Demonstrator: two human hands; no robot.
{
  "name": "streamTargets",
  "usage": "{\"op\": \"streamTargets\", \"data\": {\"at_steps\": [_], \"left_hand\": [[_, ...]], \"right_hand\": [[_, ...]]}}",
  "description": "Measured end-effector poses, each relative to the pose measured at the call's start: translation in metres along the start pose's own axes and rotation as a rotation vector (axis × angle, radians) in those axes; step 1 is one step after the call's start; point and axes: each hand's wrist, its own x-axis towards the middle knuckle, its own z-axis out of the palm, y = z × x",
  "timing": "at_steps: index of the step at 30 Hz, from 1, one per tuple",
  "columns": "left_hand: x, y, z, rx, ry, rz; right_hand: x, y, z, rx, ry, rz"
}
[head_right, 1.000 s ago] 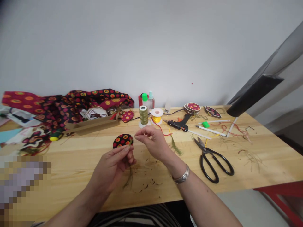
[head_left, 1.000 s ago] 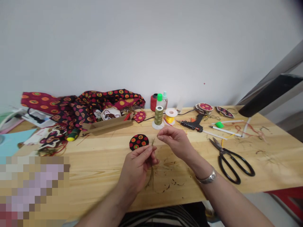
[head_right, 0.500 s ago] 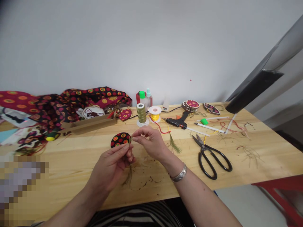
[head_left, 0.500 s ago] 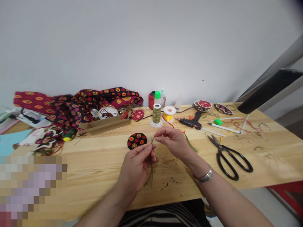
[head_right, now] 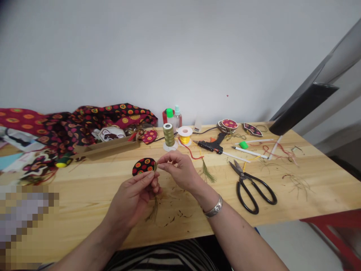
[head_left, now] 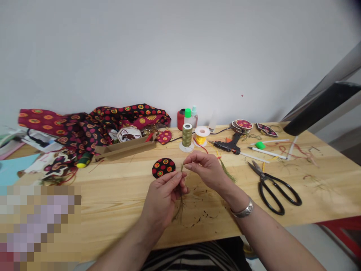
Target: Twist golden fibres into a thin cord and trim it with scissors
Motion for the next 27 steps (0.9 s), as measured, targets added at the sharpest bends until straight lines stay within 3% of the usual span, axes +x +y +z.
{"op": "streamTargets", "data": {"at_steps": [27], "left_hand": [[-0.0050,-0.0014,-0.0006,0.028,0.012,0.019]], "right_hand": [[-0.0007,-0.0048,0.0011,-0.023,0.000,0.031]]}}
